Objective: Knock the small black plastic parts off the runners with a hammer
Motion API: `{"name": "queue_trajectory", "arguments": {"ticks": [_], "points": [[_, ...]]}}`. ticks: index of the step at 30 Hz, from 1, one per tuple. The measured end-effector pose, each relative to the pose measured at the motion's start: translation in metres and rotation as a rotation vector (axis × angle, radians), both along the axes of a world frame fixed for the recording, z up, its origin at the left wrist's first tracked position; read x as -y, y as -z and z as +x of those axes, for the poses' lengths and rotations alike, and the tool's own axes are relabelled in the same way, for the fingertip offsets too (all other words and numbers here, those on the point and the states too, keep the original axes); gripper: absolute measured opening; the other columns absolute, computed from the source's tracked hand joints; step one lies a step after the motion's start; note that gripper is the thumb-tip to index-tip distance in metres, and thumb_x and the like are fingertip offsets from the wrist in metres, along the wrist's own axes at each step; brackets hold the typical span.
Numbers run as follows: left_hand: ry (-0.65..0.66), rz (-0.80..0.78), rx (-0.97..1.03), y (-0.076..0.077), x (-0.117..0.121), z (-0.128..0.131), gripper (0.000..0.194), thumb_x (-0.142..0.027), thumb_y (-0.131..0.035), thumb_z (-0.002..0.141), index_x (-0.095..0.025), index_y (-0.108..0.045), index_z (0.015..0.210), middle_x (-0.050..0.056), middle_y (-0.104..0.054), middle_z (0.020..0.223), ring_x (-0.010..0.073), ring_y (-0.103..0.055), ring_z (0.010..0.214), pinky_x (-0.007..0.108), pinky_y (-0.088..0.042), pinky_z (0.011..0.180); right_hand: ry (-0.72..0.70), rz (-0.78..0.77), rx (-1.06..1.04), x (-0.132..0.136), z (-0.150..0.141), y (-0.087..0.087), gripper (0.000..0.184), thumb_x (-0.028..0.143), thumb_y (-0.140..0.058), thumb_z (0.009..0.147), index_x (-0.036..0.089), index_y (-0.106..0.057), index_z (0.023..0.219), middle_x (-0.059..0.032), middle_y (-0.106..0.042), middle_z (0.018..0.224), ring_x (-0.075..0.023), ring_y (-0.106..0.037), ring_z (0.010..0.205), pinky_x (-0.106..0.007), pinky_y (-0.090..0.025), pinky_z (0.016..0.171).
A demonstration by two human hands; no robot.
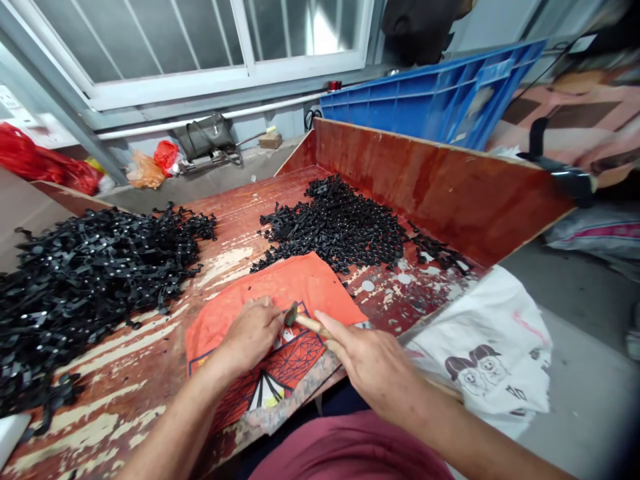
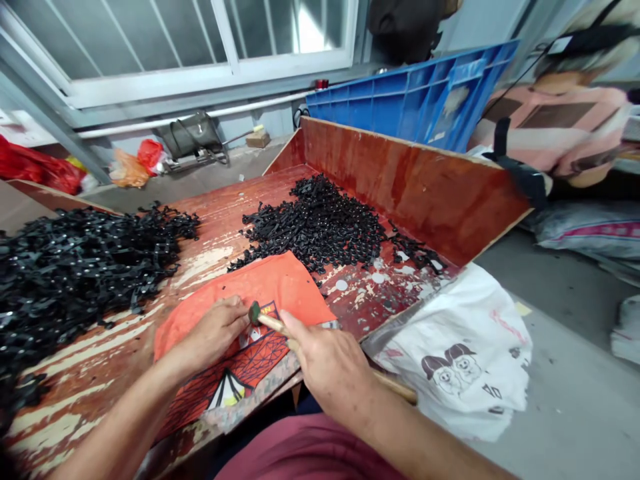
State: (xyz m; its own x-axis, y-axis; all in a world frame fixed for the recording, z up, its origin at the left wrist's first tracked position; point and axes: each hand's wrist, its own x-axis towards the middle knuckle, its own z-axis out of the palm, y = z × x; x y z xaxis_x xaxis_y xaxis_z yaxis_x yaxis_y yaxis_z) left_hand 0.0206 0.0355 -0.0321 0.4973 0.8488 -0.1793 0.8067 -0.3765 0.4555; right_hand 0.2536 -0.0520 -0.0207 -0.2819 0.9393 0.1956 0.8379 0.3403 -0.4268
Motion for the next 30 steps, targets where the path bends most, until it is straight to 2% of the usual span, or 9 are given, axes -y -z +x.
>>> {"name": "queue_trajectory", "arguments": {"ticks": [2,6,10,14,18,21,25,27,30], "points": [[0.001,0.012,-0.003,0.000,0.001,0.000,0.038,-0.024,-0.034,0.095,-0.019,-0.065,0.074,0.005,-0.060,0.081,0.0202,-0.055,0.083,0.033,-0.038,0.081,-0.005,-0.010,-0.009,0.000,0.000,-0.001,0.047,0.024,-0.046,0.100,0.032,-0.048,0.146,-0.0007,-0.079,0.091,-0.0184,-0.074,0.076,-0.027,-0.058,0.071],[-0.013,0.017,0.002,0.000,0.003,0.000,0.040,-0.026,-0.034,0.096,-0.019,-0.063,0.070,0.006,-0.060,0.081,0.0206,-0.055,0.085,0.034,-0.038,0.082,0.034,0.052,-0.106,-0.001,0.001,0.000,0.054,0.023,-0.043,0.100,0.029,-0.036,0.153,-0.0042,-0.078,0.104,-0.0190,-0.074,0.084,-0.028,-0.059,0.074],[-0.014,0.020,-0.012,-0.001,0.003,0.000,0.041,-0.025,-0.033,0.096,-0.019,-0.065,0.071,0.006,-0.060,0.081,0.0207,-0.054,0.083,0.034,-0.038,0.080,0.017,-0.085,0.002,-0.007,0.000,0.001,0.052,0.024,-0.049,0.098,0.037,-0.045,0.148,-0.0014,-0.078,0.104,-0.0196,-0.075,0.077,-0.028,-0.058,0.068],[0.000,0.006,-0.008,-0.003,0.003,0.000,0.040,-0.023,-0.033,0.094,-0.018,-0.063,0.069,0.006,-0.059,0.080,0.0206,-0.054,0.083,0.035,-0.037,0.081,-0.006,-0.132,-0.050,-0.012,0.008,-0.015,0.049,0.024,-0.043,0.101,0.035,-0.043,0.149,-0.0027,-0.077,0.109,-0.0203,-0.075,0.083,-0.029,-0.057,0.075],[-0.001,-0.018,0.005,-0.003,0.001,0.000,0.038,-0.021,-0.034,0.093,-0.018,-0.060,0.066,0.006,-0.058,0.079,0.0206,-0.054,0.083,0.034,-0.037,0.081,0.003,-0.027,-0.170,-0.008,0.015,-0.033,0.050,0.025,-0.034,0.104,0.029,-0.034,0.154,-0.0053,-0.076,0.110,-0.0211,-0.073,0.091,-0.033,-0.057,0.082],[-0.003,-0.036,0.019,-0.003,0.001,0.000,0.039,-0.022,-0.033,0.093,-0.019,-0.061,0.067,0.006,-0.058,0.079,0.0208,-0.054,0.084,0.033,-0.038,0.081,0.012,0.103,-0.155,-0.004,0.010,-0.025,0.052,0.023,-0.036,0.103,0.029,-0.033,0.155,-0.0062,-0.075,0.109,-0.0206,-0.072,0.094,-0.034,-0.056,0.087],[-0.004,-0.008,0.009,-0.002,0.003,0.002,0.038,-0.021,-0.033,0.093,-0.018,-0.062,0.069,0.006,-0.059,0.079,0.0215,-0.054,0.084,0.035,-0.038,0.083,0.000,-0.036,0.132,-0.003,0.001,0.001,0.053,0.021,-0.045,0.099,0.034,-0.040,0.151,-0.0014,-0.077,0.078,-0.0212,-0.074,0.068,-0.030,-0.058,0.066],[-0.007,0.019,-0.014,-0.003,0.005,0.003,0.038,-0.021,-0.032,0.094,-0.018,-0.061,0.070,0.007,-0.060,0.080,0.0222,-0.054,0.086,0.036,-0.037,0.084,-0.036,-0.081,0.117,-0.003,0.001,0.005,0.053,0.023,-0.046,0.100,0.038,-0.039,0.150,-0.0002,-0.078,0.086,-0.0204,-0.075,0.073,-0.029,-0.058,0.068],[-0.042,0.032,-0.056,-0.004,0.007,0.004,0.039,-0.023,-0.030,0.096,-0.019,-0.060,0.071,0.007,-0.059,0.083,0.0225,-0.053,0.086,0.037,-0.038,0.084,-0.044,-0.039,-0.030,-0.003,0.002,-0.004,0.053,0.023,-0.041,0.103,0.038,-0.033,0.153,-0.0007,-0.076,0.108,-0.0175,-0.074,0.088,-0.028,-0.057,0.081]]}}
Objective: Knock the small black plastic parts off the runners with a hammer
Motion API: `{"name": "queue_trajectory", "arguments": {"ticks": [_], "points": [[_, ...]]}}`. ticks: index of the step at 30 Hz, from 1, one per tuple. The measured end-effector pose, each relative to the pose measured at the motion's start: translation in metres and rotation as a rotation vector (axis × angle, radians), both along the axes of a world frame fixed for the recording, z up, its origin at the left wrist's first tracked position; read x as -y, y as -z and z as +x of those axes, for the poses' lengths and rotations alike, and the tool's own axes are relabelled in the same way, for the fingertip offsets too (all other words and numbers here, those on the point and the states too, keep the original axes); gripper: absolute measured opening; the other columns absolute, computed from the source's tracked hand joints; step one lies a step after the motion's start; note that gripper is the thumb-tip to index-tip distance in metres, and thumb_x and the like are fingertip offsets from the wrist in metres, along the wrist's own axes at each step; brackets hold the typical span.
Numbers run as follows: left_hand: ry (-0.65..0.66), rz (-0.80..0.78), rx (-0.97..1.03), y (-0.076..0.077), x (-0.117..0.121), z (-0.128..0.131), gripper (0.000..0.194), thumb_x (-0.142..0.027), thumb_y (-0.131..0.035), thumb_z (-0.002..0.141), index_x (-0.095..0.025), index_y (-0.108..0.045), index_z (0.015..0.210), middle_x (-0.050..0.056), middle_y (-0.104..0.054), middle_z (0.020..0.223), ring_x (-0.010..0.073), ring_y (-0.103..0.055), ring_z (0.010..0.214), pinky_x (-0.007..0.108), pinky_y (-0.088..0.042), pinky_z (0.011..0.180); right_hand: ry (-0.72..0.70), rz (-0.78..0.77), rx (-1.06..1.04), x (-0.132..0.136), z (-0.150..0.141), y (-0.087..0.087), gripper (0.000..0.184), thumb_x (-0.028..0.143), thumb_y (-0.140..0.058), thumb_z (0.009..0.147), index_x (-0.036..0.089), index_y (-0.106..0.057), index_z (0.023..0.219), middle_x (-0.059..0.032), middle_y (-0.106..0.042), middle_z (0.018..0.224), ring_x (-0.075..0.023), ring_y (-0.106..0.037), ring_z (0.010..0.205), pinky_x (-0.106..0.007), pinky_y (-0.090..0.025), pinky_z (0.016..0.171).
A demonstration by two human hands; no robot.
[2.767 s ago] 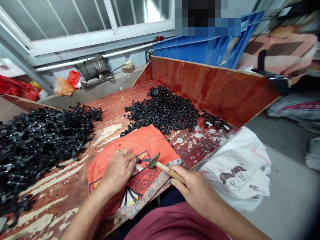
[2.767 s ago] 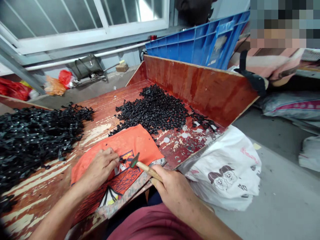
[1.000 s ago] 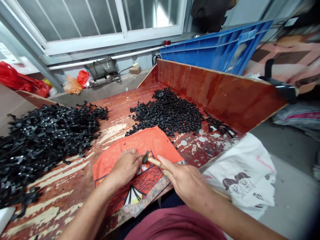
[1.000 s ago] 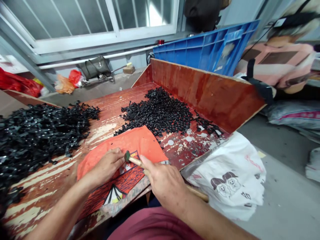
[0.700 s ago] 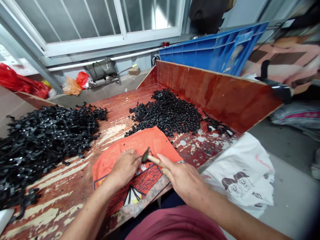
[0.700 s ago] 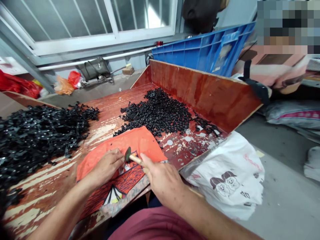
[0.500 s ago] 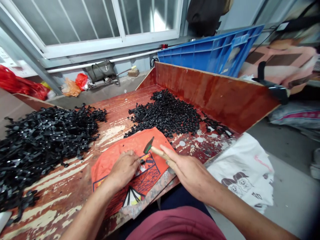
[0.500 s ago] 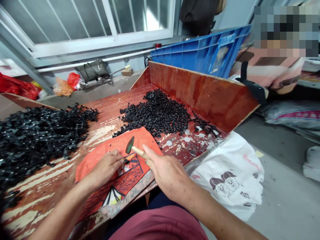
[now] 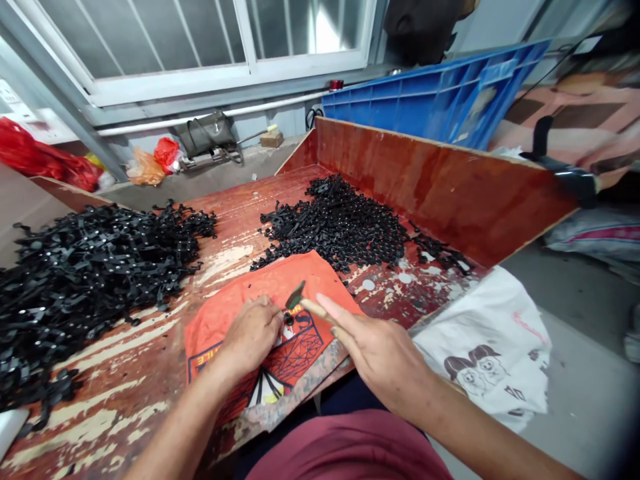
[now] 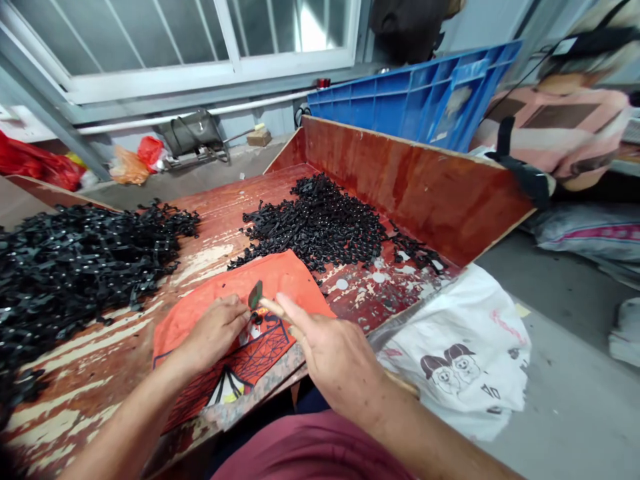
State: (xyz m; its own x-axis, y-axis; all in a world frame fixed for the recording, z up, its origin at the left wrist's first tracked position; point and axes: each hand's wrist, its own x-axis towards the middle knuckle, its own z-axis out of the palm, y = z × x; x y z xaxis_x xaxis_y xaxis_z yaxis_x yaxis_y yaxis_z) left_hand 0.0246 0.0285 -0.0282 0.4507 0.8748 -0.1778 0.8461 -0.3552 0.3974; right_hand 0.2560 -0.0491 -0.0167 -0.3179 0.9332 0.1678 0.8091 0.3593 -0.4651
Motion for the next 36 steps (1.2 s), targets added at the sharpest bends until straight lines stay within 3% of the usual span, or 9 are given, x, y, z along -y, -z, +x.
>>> {"name": "queue_trajectory", "arguments": {"ticks": [3,7,11,14,18,22,29,36], "points": [[-0.009,0.000,-0.015,-0.002,0.003,0.000,0.040,-0.027,-0.029,0.098,-0.020,-0.060,0.074,0.007,-0.057,0.087,0.0224,-0.053,0.087,0.037,-0.039,0.084,0.026,0.022,-0.026,-0.001,0.002,-0.008,0.055,0.023,-0.040,0.103,0.037,-0.030,0.154,-0.0011,-0.075,0.115,-0.0172,-0.074,0.091,-0.028,-0.057,0.083],[0.003,0.079,0.019,-0.004,0.010,-0.001,0.034,-0.031,-0.029,0.100,-0.021,-0.060,0.093,0.007,-0.055,0.101,0.0222,-0.052,0.094,0.038,-0.042,0.088,0.023,-0.038,0.005,-0.002,0.005,-0.003,0.055,0.021,-0.041,0.102,0.041,-0.032,0.153,0.0013,-0.076,0.113,-0.0170,-0.075,0.087,-0.028,-0.058,0.080],[0.030,0.119,0.063,-0.004,0.014,-0.007,0.021,-0.021,-0.047,0.091,-0.020,-0.051,0.111,0.009,-0.052,0.116,0.0241,-0.050,0.105,0.041,-0.043,0.094,0.026,-0.105,-0.002,0.000,0.009,0.005,0.053,0.023,-0.039,0.104,0.043,-0.031,0.152,0.0012,-0.073,0.119,-0.0188,-0.075,0.091,-0.031,-0.058,0.083],[0.061,0.131,0.085,-0.001,0.014,-0.012,0.020,-0.014,-0.050,0.086,-0.021,-0.050,0.104,0.008,-0.055,0.113,0.0237,-0.052,0.102,0.041,-0.045,0.092,0.028,-0.115,-0.006,0.001,0.011,0.004,0.053,0.024,-0.038,0.104,0.046,-0.030,0.152,0.0022,-0.072,0.123,-0.0192,-0.075,0.093,-0.032,-0.059,0.080],[0.065,0.177,0.126,0.005,0.013,-0.018,0.010,-0.015,-0.048,0.091,-0.021,-0.056,0.090,0.008,-0.060,0.115,0.0232,-0.057,0.106,0.040,-0.047,0.095,0.026,-0.063,0.005,-0.001,0.010,-0.001,0.052,0.023,-0.040,0.103,0.045,-0.034,0.151,0.0021,-0.073,0.119,-0.0178,-0.075,0.089,-0.030,-0.059,0.081],[0.029,0.216,0.168,0.013,0.014,-0.022,0.019,-0.019,-0.050,0.094,-0.021,-0.068,0.097,0.009,-0.058,0.134,0.0242,-0.057,0.121,0.040,-0.046,0.104,0.019,-0.067,0.032,-0.004,0.006,-0.006,0.053,0.022,-0.043,0.102,0.041,-0.036,0.151,0.0006,-0.076,0.113,-0.0175,-0.075,0.086,-0.027,-0.058,0.076],[0.045,0.357,0.011,0.027,0.015,-0.025,0.029,-0.024,-0.045,0.098,-0.019,-0.073,0.104,0.012,-0.061,0.135,0.0269,-0.060,0.114,0.045,-0.049,0.102,-0.008,-0.081,0.079,-0.008,0.002,-0.012,0.053,0.021,-0.042,0.102,0.036,-0.035,0.153,-0.0022,-0.076,0.111,-0.0194,-0.074,0.091,-0.030,-0.057,0.078],[0.058,0.329,-0.114,0.018,0.026,-0.021,0.032,-0.024,-0.040,0.099,-0.019,-0.070,0.109,0.011,-0.061,0.135,0.0262,-0.056,0.112,0.040,-0.052,0.095,-0.019,-0.100,0.048,-0.007,0.000,-0.005,0.053,0.022,-0.042,0.103,0.039,-0.034,0.152,-0.0007,-0.073,0.120,-0.0185,-0.073,0.097,-0.031,-0.057,0.086]]}}
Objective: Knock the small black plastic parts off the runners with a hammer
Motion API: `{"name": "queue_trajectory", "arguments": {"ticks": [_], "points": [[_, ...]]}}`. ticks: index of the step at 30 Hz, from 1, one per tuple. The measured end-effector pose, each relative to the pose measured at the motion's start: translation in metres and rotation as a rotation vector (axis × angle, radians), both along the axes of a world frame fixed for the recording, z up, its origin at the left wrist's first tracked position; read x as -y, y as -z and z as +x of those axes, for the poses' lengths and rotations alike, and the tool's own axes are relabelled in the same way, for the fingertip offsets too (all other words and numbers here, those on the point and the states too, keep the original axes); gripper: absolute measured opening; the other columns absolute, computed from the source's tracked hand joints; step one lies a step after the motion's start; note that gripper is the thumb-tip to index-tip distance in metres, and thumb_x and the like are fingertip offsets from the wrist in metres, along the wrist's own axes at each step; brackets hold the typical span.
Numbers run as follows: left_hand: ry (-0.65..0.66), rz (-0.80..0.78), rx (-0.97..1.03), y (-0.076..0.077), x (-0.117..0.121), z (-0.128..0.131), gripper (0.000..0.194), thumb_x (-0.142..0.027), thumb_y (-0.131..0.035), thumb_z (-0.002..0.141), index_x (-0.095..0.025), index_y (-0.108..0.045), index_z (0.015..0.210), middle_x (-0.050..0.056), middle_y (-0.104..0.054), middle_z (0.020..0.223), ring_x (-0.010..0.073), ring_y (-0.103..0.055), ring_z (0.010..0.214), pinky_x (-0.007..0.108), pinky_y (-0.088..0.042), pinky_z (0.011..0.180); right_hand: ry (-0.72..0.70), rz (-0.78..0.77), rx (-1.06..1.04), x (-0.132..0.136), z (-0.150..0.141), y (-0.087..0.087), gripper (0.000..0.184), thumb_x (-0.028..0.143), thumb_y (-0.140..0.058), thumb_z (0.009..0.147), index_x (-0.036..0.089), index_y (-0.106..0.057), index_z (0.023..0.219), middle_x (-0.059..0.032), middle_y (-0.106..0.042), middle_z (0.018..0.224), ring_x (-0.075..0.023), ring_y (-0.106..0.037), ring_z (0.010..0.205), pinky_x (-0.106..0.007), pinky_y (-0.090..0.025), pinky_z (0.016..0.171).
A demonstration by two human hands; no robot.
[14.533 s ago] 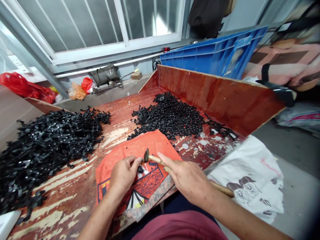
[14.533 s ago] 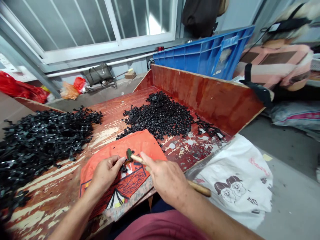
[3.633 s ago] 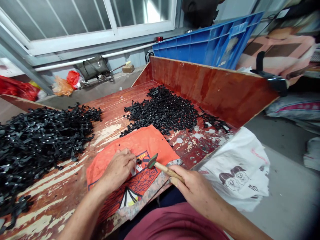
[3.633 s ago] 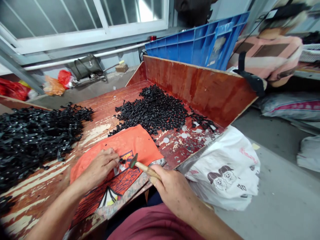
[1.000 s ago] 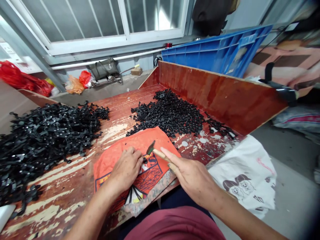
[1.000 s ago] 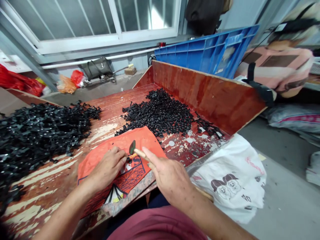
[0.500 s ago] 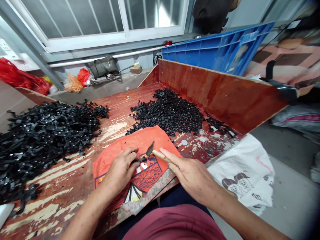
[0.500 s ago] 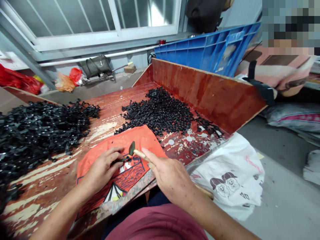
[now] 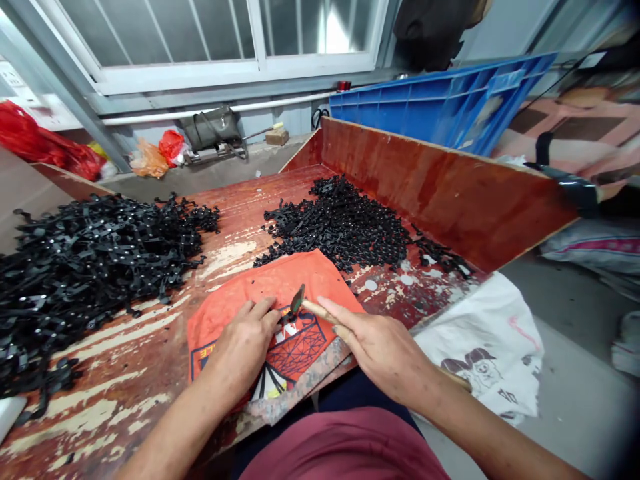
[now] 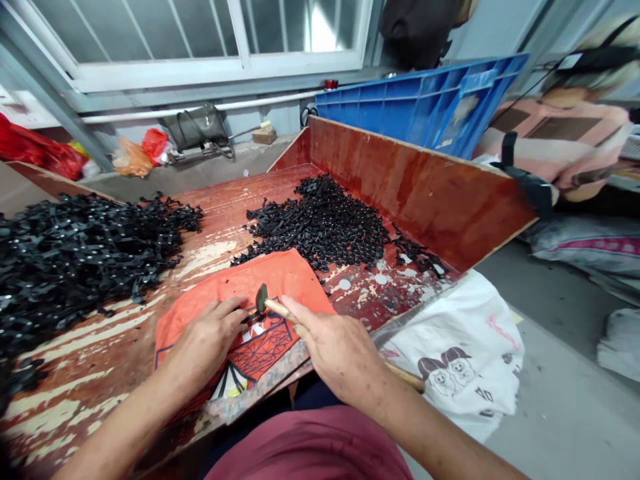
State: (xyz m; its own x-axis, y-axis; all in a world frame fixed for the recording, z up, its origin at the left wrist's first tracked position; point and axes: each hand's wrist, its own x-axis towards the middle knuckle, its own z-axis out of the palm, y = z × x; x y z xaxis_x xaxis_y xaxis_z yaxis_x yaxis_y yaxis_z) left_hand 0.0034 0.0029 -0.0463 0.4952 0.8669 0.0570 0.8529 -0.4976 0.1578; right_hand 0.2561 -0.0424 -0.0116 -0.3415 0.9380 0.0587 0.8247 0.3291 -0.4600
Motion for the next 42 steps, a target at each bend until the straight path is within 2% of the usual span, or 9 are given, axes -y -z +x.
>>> {"name": "queue_trajectory", "arguments": {"ticks": [6,12,15,19,24,29,35,39,42], "points": [[-0.013,-0.049,-0.026,-0.005,0.004,0.004,0.032,-0.025,-0.039,0.100,-0.018,-0.067,0.115,0.011,-0.059,0.135,0.0257,-0.055,0.115,0.039,-0.049,0.099,0.002,-0.015,-0.016,0.003,0.000,-0.002,0.052,0.024,-0.040,0.103,0.043,-0.034,0.151,0.0019,-0.066,0.132,-0.0192,-0.072,0.103,-0.031,-0.058,0.086],[-0.029,-0.021,0.009,-0.001,0.006,0.004,0.033,-0.019,-0.038,0.100,-0.017,-0.069,0.110,0.011,-0.058,0.137,0.0259,-0.055,0.111,0.039,-0.050,0.095,0.035,0.082,-0.073,0.006,0.001,-0.017,0.051,0.024,-0.040,0.103,0.034,-0.037,0.152,-0.0023,-0.071,0.124,-0.0191,-0.071,0.102,-0.033,-0.053,0.095],[-0.025,0.000,0.013,-0.002,0.009,0.005,0.032,-0.017,-0.039,0.098,-0.017,-0.069,0.111,0.011,-0.058,0.137,0.0264,-0.054,0.108,0.040,-0.051,0.093,0.020,0.103,-0.069,0.007,-0.004,-0.012,0.052,0.023,-0.038,0.103,0.034,-0.035,0.153,-0.0027,-0.073,0.118,-0.0190,-0.071,0.099,-0.032,-0.054,0.092],[-0.014,0.038,0.013,0.001,0.010,0.004,0.031,-0.015,-0.043,0.097,-0.019,-0.066,0.118,0.012,-0.057,0.137,0.0264,-0.054,0.108,0.041,-0.049,0.093,-0.034,0.034,0.019,0.007,-0.008,-0.005,0.052,0.022,-0.043,0.101,0.037,-0.040,0.150,-0.0005,-0.078,0.100,-0.0189,-0.075,0.085,-0.029,-0.058,0.080],[-0.032,0.037,0.005,0.005,0.010,0.003,0.030,-0.017,-0.041,0.098,-0.020,-0.067,0.113,0.011,-0.055,0.138,0.0261,-0.052,0.107,0.039,-0.049,0.092,0.022,0.131,-0.110,0.006,-0.004,-0.008,0.054,0.022,-0.039,0.102,0.032,-0.031,0.155,-0.0033,-0.074,0.117,-0.0186,-0.073,0.096,-0.030,-0.058,0.086],[-0.027,0.058,-0.023,0.007,0.010,0.003,0.028,-0.019,-0.044,0.097,-0.021,-0.067,0.114,0.010,-0.056,0.137,0.0263,-0.052,0.106,0.039,-0.049,0.092,-0.012,0.083,0.034,0.002,-0.001,-0.003,0.057,0.019,-0.046,0.098,0.037,-0.038,0.151,-0.0001,-0.079,0.101,-0.0194,-0.075,0.084,-0.031,-0.060,0.079],[-0.046,0.064,0.004,0.007,0.010,0.004,0.030,-0.022,-0.041,0.099,-0.019,-0.068,0.109,0.010,-0.058,0.136,0.0258,-0.053,0.105,0.039,-0.050,0.092,0.069,0.187,-0.090,0.001,0.002,-0.010,0.055,0.024,-0.039,0.102,0.028,-0.028,0.156,-0.0054,-0.077,0.109,-0.0198,-0.074,0.090,-0.032,-0.057,0.085],[-0.032,0.083,-0.009,0.006,0.012,0.004,0.029,-0.023,-0.042,0.099,-0.018,-0.068,0.112,0.012,-0.057,0.136,0.0265,-0.054,0.105,0.040,-0.050,0.092,0.020,0.032,0.094,-0.002,-0.005,-0.004,0.055,0.021,-0.046,0.098,0.033,-0.040,0.151,-0.0022,-0.079,0.093,-0.0214,-0.075,0.078,-0.031,-0.058,0.071],[-0.029,0.108,-0.007,0.008,0.012,0.003,0.027,-0.022,-0.044,0.098,-0.019,-0.068,0.111,0.011,-0.058,0.136,0.0256,-0.054,0.106,0.038,-0.050,0.092,-0.012,0.006,0.026,-0.005,-0.003,-0.010,0.054,0.023,-0.046,0.100,0.038,-0.037,0.151,-0.0006,-0.076,0.111,-0.0199,-0.075,0.089,-0.028,-0.057,0.076]]}}
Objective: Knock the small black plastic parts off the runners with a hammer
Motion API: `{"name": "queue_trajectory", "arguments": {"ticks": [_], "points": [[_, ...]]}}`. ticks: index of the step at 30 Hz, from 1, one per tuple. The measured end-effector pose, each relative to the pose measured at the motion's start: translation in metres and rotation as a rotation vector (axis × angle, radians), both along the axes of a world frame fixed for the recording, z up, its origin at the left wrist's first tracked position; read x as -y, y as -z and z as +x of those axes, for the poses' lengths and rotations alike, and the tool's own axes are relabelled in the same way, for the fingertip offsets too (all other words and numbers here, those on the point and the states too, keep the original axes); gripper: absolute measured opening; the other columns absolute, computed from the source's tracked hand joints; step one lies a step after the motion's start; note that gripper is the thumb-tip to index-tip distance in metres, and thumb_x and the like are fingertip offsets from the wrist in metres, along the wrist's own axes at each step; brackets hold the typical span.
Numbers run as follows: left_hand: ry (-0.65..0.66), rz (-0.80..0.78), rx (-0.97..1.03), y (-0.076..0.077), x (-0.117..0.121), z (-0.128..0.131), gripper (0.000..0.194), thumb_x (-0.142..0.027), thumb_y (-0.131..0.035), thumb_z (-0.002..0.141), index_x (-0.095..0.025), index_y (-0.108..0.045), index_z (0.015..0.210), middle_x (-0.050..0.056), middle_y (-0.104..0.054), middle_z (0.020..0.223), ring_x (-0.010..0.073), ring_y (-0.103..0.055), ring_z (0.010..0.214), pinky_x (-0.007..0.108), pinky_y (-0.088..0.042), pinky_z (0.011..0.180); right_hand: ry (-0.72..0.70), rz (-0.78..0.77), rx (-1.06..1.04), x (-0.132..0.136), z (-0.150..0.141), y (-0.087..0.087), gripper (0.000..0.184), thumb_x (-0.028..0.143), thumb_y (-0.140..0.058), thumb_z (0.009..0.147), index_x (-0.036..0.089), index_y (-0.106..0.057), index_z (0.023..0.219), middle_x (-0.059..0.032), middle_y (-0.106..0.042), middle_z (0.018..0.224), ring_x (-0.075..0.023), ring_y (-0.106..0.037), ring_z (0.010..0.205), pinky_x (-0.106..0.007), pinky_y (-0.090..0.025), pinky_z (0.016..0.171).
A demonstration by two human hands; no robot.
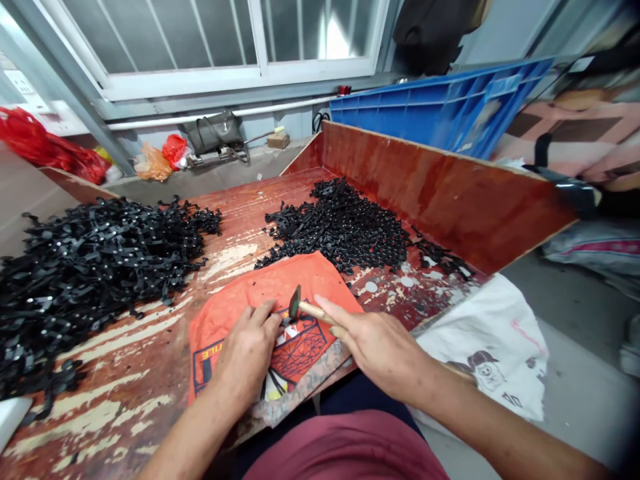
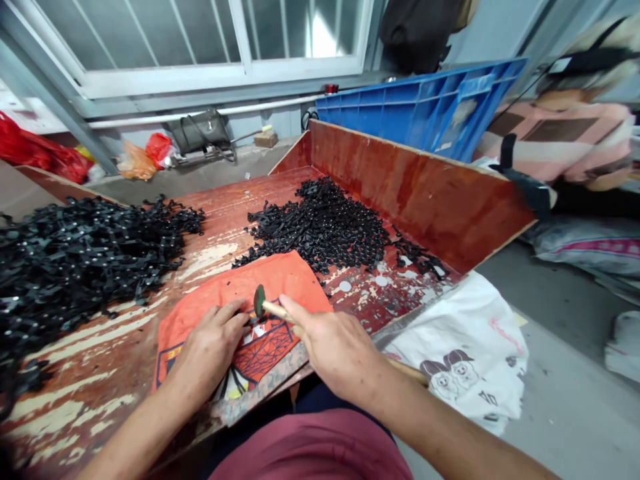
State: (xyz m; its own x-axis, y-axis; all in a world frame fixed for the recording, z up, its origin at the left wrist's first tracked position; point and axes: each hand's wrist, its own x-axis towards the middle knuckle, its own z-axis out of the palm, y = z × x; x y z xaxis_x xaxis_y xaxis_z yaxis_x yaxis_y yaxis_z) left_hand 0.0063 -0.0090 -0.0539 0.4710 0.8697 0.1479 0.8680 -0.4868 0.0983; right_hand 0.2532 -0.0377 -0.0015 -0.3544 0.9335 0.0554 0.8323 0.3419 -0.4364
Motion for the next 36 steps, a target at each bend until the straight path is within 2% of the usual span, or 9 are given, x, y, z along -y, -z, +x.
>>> {"name": "queue_trajectory", "arguments": {"ticks": [3,9,13,17,21,24,28,32,36], "points": [[-0.009,0.027,0.023,0.002,0.000,-0.001,0.026,-0.022,-0.045,0.098,-0.019,-0.069,0.107,0.009,-0.060,0.133,0.0243,-0.056,0.103,0.038,-0.052,0.091,0.051,0.088,-0.157,0.001,0.004,-0.009,0.054,0.024,-0.040,0.103,0.033,-0.030,0.155,-0.0030,-0.071,0.124,-0.0188,-0.073,0.094,-0.029,-0.055,0.084],[0.017,0.062,-0.033,0.003,0.000,0.000,0.028,-0.016,-0.047,0.096,-0.016,-0.068,0.114,0.014,-0.060,0.134,0.0263,-0.058,0.103,0.042,-0.053,0.091,-0.010,-0.012,-0.008,0.005,-0.008,0.006,0.055,0.020,-0.052,0.096,0.035,-0.044,0.149,-0.0013,-0.079,0.101,-0.0200,-0.075,0.081,-0.027,-0.056,0.073],[-0.017,0.014,0.032,0.005,-0.001,-0.002,0.029,-0.020,-0.044,0.097,-0.017,-0.069,0.112,0.013,-0.060,0.135,0.0272,-0.059,0.107,0.043,-0.052,0.093,0.000,-0.019,-0.135,0.003,-0.004,-0.002,0.055,0.023,-0.046,0.100,0.040,-0.036,0.152,-0.0009,-0.068,0.130,-0.0202,-0.073,0.096,-0.029,-0.055,0.083],[-0.110,-0.104,0.292,-0.005,-0.002,-0.010,0.030,-0.029,-0.043,0.098,-0.019,-0.070,0.106,0.011,-0.063,0.133,0.0283,-0.059,0.115,0.046,-0.047,0.102,0.062,0.006,-0.211,-0.004,0.010,-0.005,0.055,0.022,-0.040,0.102,0.043,-0.032,0.152,0.0015,-0.054,0.147,-0.0202,-0.067,0.112,-0.033,-0.052,0.094],[-0.184,-0.305,0.630,-0.029,0.008,-0.015,0.027,-0.037,-0.049,0.095,-0.021,-0.070,0.101,0.009,-0.067,0.126,0.0266,-0.060,0.117,0.041,-0.042,0.106,0.129,0.052,-0.078,-0.017,0.016,0.025,0.054,0.017,-0.045,0.099,0.035,-0.040,0.150,-0.0040,-0.065,0.133,-0.0218,-0.066,0.112,-0.035,-0.050,0.095],[-0.214,-0.525,0.878,-0.041,0.022,-0.012,0.025,-0.041,-0.054,0.093,-0.021,-0.069,0.094,0.006,-0.071,0.108,0.0225,-0.062,0.105,0.031,-0.046,0.095,0.163,0.081,0.071,-0.022,0.012,0.042,0.050,0.019,-0.048,0.099,0.030,-0.043,0.148,-0.0064,-0.068,0.124,-0.0222,-0.067,0.103,-0.033,-0.051,0.084],[-0.322,-0.776,1.175,-0.045,0.037,-0.006,0.026,-0.043,-0.061,0.090,-0.019,-0.068,0.095,0.002,-0.067,0.088,0.0120,-0.057,0.077,0.019,-0.045,0.068,0.209,0.180,0.252,-0.025,0.002,0.042,0.031,0.024,-0.051,0.098,0.025,-0.060,0.127,-0.0049,-0.070,0.096,-0.0222,-0.065,0.085,-0.032,-0.045,0.070],[-0.420,-0.954,1.467,-0.047,0.050,-0.003,0.025,-0.040,-0.067,0.087,-0.018,-0.066,0.099,0.007,-0.068,0.100,0.0133,-0.059,0.079,0.017,-0.044,0.056,0.257,0.248,0.290,-0.037,-0.001,0.043,0.021,0.022,-0.051,0.098,0.021,-0.066,0.111,-0.0096,-0.065,0.100,-0.0265,-0.056,0.097,-0.036,-0.040,0.078],[-0.474,-1.099,1.688,-0.052,0.059,0.000,0.021,-0.034,-0.073,0.082,-0.017,-0.066,0.092,0.010,-0.067,0.116,0.0167,-0.066,0.080,0.021,-0.049,0.055,0.291,0.290,0.291,-0.046,0.005,0.048,0.035,0.026,-0.056,0.095,0.017,-0.058,0.130,-0.0132,-0.061,0.107,-0.0296,-0.052,0.100,-0.039,-0.038,0.080]]}}
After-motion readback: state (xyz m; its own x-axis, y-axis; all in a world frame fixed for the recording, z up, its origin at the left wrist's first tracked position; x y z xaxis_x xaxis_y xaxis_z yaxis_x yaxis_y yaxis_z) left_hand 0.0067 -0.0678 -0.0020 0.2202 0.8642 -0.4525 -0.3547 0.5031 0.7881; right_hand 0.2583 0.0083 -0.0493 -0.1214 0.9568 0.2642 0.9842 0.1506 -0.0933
